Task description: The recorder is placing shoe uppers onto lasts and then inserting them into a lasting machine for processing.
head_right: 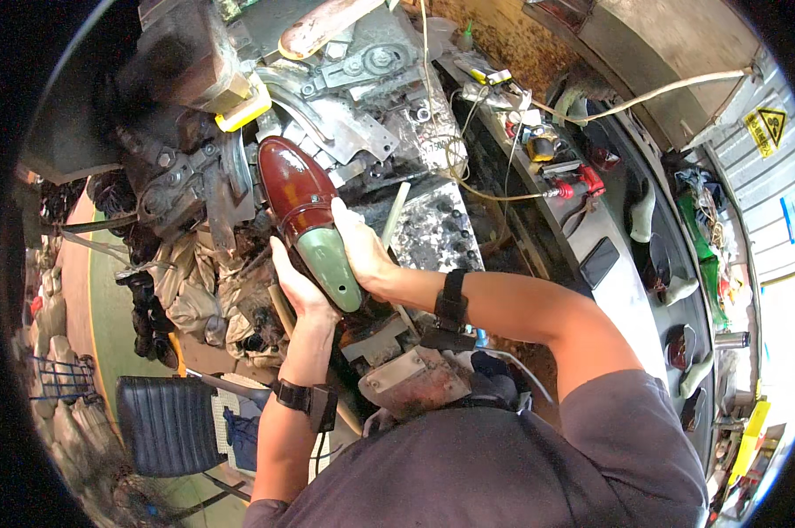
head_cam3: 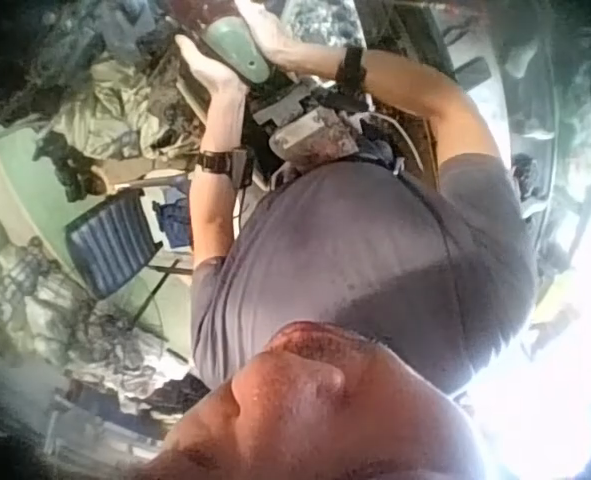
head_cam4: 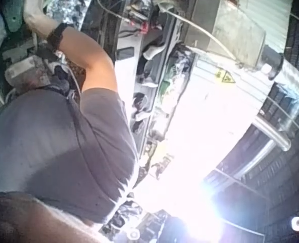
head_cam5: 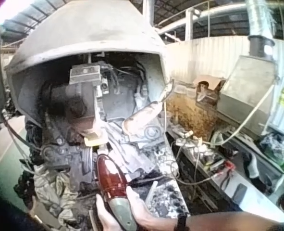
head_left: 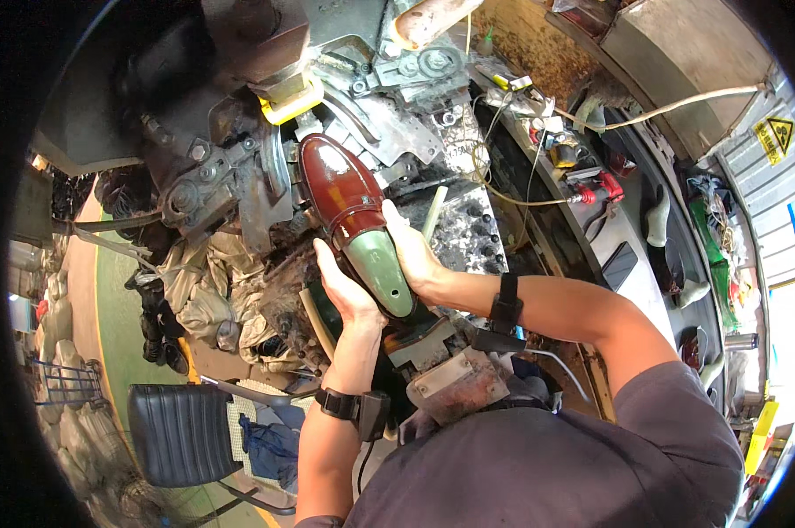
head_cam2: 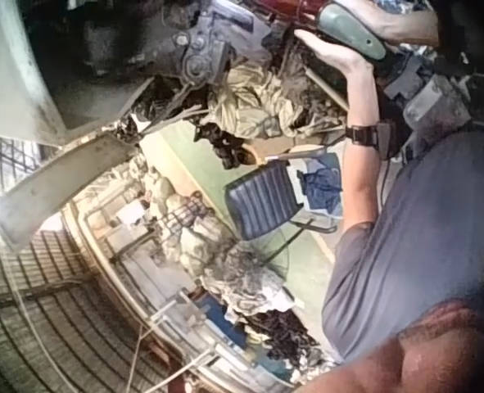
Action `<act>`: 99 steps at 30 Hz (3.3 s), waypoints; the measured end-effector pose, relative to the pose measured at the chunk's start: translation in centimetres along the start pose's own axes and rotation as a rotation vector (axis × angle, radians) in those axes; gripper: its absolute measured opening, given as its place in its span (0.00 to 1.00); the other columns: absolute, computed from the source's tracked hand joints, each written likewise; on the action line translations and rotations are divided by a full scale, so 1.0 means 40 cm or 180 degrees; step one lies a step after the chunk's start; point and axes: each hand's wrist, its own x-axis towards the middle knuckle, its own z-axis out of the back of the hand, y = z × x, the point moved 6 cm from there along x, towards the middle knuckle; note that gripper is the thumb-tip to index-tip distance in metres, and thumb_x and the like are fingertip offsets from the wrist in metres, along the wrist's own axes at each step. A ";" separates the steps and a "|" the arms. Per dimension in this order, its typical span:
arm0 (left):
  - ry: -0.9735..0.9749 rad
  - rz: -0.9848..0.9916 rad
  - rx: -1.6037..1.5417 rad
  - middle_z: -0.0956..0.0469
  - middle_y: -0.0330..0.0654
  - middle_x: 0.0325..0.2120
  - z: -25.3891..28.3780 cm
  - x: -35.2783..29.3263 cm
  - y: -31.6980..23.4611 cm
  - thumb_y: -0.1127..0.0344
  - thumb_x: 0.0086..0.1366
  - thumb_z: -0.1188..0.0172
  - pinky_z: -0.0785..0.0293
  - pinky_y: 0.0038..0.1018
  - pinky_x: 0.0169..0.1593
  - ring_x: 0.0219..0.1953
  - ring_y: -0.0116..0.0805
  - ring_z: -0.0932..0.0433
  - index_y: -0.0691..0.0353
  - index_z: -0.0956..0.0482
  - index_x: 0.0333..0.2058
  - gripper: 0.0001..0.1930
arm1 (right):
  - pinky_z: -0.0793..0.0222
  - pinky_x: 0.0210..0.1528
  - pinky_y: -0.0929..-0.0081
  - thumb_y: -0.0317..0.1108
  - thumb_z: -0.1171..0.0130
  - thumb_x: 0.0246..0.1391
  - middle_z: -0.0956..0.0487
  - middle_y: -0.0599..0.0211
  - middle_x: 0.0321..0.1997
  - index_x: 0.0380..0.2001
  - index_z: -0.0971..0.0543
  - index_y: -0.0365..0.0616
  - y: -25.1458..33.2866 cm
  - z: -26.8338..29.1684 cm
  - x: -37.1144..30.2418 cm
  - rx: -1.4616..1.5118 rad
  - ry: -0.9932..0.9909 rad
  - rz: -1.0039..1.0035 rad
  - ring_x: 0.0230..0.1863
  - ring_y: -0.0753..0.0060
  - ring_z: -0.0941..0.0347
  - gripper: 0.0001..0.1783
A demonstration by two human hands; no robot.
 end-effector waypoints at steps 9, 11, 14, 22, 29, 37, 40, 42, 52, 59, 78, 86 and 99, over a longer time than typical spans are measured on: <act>-0.0112 -0.0017 0.0147 0.19 0.44 0.47 0.021 0.006 0.023 0.41 0.77 0.63 0.22 0.36 0.53 0.46 0.40 0.19 0.59 0.25 0.55 0.29 | 0.32 0.55 0.77 0.59 0.57 0.72 0.20 0.68 0.52 0.56 0.23 0.40 -0.021 0.051 -0.004 -0.0321 0.0058 0.0090 0.49 0.78 0.28 0.32; -0.0061 0.0007 0.0134 0.20 0.43 0.49 0.067 0.035 0.050 0.41 0.77 0.62 0.23 0.35 0.54 0.48 0.39 0.19 0.59 0.26 0.57 0.29 | 0.32 0.55 0.76 0.61 0.58 0.72 0.20 0.68 0.52 0.56 0.23 0.40 -0.021 0.059 0.000 -0.0050 0.0118 0.0035 0.49 0.77 0.28 0.34; -0.0579 -0.1099 0.3516 0.16 0.48 0.36 0.392 0.064 0.034 0.47 0.76 0.53 0.21 0.36 0.46 0.39 0.39 0.17 0.65 0.20 0.46 0.24 | 0.31 0.54 0.77 0.62 0.59 0.71 0.20 0.70 0.51 0.58 0.24 0.45 -0.019 0.006 -0.011 -0.0173 0.0263 -0.0247 0.48 0.77 0.27 0.34; -0.0300 0.0054 0.3537 0.18 0.51 0.37 0.700 -0.118 0.179 0.74 0.56 0.33 0.22 0.37 0.43 0.37 0.39 0.20 0.65 0.28 0.42 0.16 | 0.21 0.42 0.70 0.47 0.37 0.64 0.18 0.61 0.44 0.51 0.25 0.40 0.054 0.099 -0.075 -0.0540 0.0070 -0.0344 0.37 0.70 0.20 0.23; 0.0631 -0.0384 0.4569 0.16 0.47 0.37 0.399 -0.360 0.069 0.62 0.47 0.21 0.22 0.35 0.49 0.41 0.41 0.17 0.60 0.18 0.50 0.29 | 0.21 0.42 0.71 0.34 0.41 0.66 0.18 0.62 0.43 0.50 0.24 0.35 0.157 0.202 -0.236 -0.1432 -0.0177 0.1000 0.36 0.74 0.20 0.15; -0.0297 -0.1840 0.2650 0.17 0.35 0.34 0.181 -0.523 -0.427 0.66 0.49 0.22 0.24 0.25 0.39 0.35 0.24 0.21 0.62 0.16 0.42 0.21 | 0.28 0.58 0.67 0.35 0.33 0.59 0.17 0.60 0.50 0.55 0.22 0.36 0.225 -0.006 -0.501 -0.2104 0.1111 0.1861 0.53 0.66 0.21 0.23; 0.0219 -0.1619 0.1171 0.16 0.43 0.39 -0.001 -0.466 -0.489 0.67 0.64 0.36 0.20 0.31 0.46 0.41 0.34 0.17 0.67 0.21 0.49 0.16 | 0.39 0.68 0.61 0.43 0.28 0.54 0.26 0.52 0.66 0.68 0.33 0.35 0.270 -0.125 -0.594 -0.2902 0.2210 0.2164 0.67 0.57 0.31 0.43; 0.0284 -0.1310 0.0780 0.16 0.45 0.40 -0.041 -0.383 -0.466 0.61 0.68 0.38 0.18 0.35 0.43 0.38 0.35 0.16 0.66 0.20 0.46 0.14 | 0.46 0.73 0.59 0.45 0.25 0.51 0.31 0.50 0.70 0.69 0.36 0.33 0.287 -0.151 -0.662 -0.2502 0.2137 0.2381 0.72 0.55 0.37 0.49; 0.2166 0.1951 0.1137 0.15 0.45 0.41 -0.356 -0.328 0.160 0.56 0.74 0.48 0.19 0.35 0.49 0.42 0.37 0.16 0.63 0.19 0.46 0.17 | 0.60 0.79 0.66 0.34 0.18 0.41 0.49 0.58 0.80 0.75 0.48 0.37 0.435 0.061 -0.962 -0.2134 0.0679 0.2425 0.79 0.67 0.54 0.63; 0.3932 0.1101 0.3218 0.23 0.40 0.55 -0.510 -0.612 0.463 0.54 0.72 0.45 0.28 0.32 0.59 0.55 0.39 0.23 0.55 0.29 0.61 0.23 | 0.54 0.77 0.66 0.32 0.19 0.43 0.40 0.59 0.76 0.74 0.44 0.38 0.402 0.319 -1.205 -0.1185 -0.0589 0.2657 0.76 0.68 0.46 0.59; 0.2542 0.4061 0.3393 0.16 0.46 0.38 -0.618 -0.942 1.450 0.52 0.76 0.51 0.20 0.37 0.45 0.37 0.41 0.18 0.62 0.19 0.41 0.18 | 0.40 0.71 0.68 0.35 0.20 0.45 0.29 0.52 0.68 0.69 0.38 0.32 0.320 0.930 -1.815 -0.1101 -0.2773 0.2623 0.69 0.66 0.34 0.52; 0.3607 0.3079 0.4183 0.19 0.47 0.43 -0.501 -1.085 1.643 0.61 0.74 0.42 0.17 0.32 0.44 0.42 0.37 0.16 0.67 0.30 0.60 0.22 | 0.19 0.48 0.63 0.36 0.27 0.50 0.22 0.52 0.54 0.60 0.27 0.39 -0.119 1.298 -2.074 0.2344 -0.4640 0.1638 0.48 0.59 0.21 0.35; 0.3694 0.2593 0.4927 0.19 0.48 0.44 -0.335 -0.806 1.655 0.58 0.73 0.41 0.18 0.29 0.44 0.41 0.37 0.16 0.65 0.25 0.55 0.19 | 0.27 0.55 0.53 0.35 0.36 0.51 0.21 0.38 0.48 0.53 0.26 0.30 -0.309 1.622 -2.771 -0.1586 -0.8904 0.0127 0.48 0.39 0.22 0.27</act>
